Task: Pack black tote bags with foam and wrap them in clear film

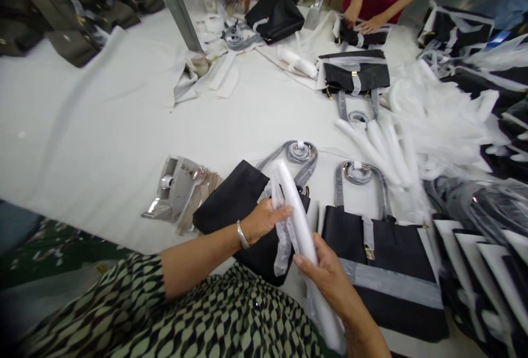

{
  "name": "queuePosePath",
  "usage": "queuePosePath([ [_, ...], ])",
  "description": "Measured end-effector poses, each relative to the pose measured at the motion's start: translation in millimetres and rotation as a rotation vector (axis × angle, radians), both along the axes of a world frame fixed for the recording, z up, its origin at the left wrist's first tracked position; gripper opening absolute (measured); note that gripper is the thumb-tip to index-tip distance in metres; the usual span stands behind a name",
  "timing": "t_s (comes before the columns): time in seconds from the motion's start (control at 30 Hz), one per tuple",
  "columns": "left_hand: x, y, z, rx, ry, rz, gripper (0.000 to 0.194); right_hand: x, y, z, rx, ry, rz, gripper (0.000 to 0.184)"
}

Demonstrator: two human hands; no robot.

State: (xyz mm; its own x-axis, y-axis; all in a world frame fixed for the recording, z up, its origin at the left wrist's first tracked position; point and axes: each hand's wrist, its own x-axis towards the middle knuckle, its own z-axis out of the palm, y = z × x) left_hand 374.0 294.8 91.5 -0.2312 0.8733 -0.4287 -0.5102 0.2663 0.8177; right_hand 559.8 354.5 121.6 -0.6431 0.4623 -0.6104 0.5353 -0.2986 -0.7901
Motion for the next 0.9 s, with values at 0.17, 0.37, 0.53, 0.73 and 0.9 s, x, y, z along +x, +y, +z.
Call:
queuePosePath([
  [0.17,-20.5,-16.7,2.6,-0.048,0.345,-0.133,0.041,-5.8,-4.7,-2.9,0.211,-0.077,-0.014,0.049],
  [0.37,-92.7,-33.7,15.2,-0.191,1.048,-0.129,0.025,11.8,6.8,-7.8,0.317,-0.120,0.020,0.044],
  [0.53,-154.2,-30.1,18.9,-0.347,1.570,-0.149,0.031,25.2,24.4,-9.9,0.724,-0.231,0.080,0.047],
  [0.73,-207.6,-14.5,21.7,-0.404,1.825,-0.145,0.044,16.7,34.8,15.3,0.583,-0.224,0.188,0.031],
  [0.9,-234.6,-18.2,25.5,-0.471,1.824,-0.115,0.040,25.5,42.6,35.2,0.256,-0.204,0.175,0.029],
])
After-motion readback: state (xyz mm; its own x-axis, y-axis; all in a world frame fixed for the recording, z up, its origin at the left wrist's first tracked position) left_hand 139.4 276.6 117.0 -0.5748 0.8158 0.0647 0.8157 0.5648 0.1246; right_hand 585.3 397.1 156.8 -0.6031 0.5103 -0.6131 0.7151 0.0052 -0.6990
